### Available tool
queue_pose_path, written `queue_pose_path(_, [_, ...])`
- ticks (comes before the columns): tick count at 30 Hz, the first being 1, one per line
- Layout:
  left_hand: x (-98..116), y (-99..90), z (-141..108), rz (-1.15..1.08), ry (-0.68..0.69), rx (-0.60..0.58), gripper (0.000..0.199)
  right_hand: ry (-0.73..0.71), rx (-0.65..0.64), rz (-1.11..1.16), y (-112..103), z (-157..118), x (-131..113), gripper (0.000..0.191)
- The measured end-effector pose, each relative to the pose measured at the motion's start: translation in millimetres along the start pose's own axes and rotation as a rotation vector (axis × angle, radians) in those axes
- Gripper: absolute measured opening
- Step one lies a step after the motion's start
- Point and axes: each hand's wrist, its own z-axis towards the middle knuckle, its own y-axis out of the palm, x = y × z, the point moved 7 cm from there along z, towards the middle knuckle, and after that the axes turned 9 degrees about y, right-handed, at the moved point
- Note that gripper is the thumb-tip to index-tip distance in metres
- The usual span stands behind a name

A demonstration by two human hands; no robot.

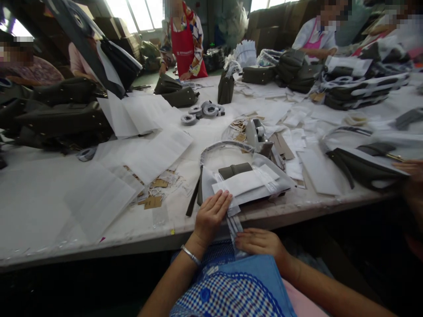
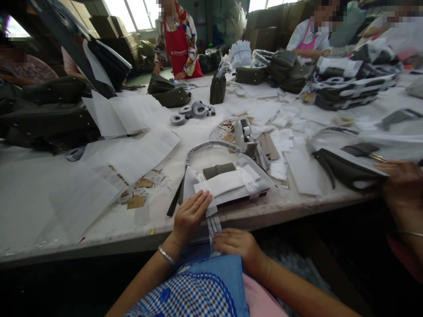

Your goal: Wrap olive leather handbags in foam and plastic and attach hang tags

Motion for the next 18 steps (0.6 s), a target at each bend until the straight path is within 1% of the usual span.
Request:
queue_pose_path(2, [0.1, 0.4, 0.1, 0.005, 0.001, -0.004, 0.048, 0.033, -0.016, 0.025, -11.1, 6.2, -2.7, 0.024])
queue_pose_path(4, [0.7, -0.2, 0.8, 0.016, 0.004, -0.007, 0.048, 0.055, -0.024, 0.050, -26.9, 19.3, -4.2, 0.025])
queue_pose_path(7, [3.2, -1.6, 1.7, 0.040, 0.013, -0.025, 0.046, 0.046, -0.032, 0.037, -51.0, 47.4, -4.7, 0.031])
queue_pose_path(10, [7.2, -1.0, 0.9, 0.056, 0.021, -0.058, 0.046, 0.049, -0.027, -0.004, -65.8, 76.1, 1.7, 0.037])
queue_pose_path(12, [9.8, -0.5, -0.1, 0.051, 0.019, -0.058, 0.045, 0.045, -0.017, -0.015, -68.2, 92.0, 9.3, 0.034])
queue_pose_path(14, [11.3, -1.9, -0.9, 0.032, 0.003, -0.017, 0.041, 0.047, -0.017, -0.032, -64.8, 105.8, 20.5, 0.031])
queue_pose_path(16, [11.7, -4.7, -1.2, 0.015, -0.015, 0.044, 0.034, 0.088, -0.017, -0.066, -58.0, 119.0, 36.4, 0.027])
queue_pose_path(18, [11.5, -7.7, -0.9, 0.009, -0.028, 0.096, 0.029, 0.150, -0.043, -0.083, -47.8, 131.6, 54.1, 0.024])
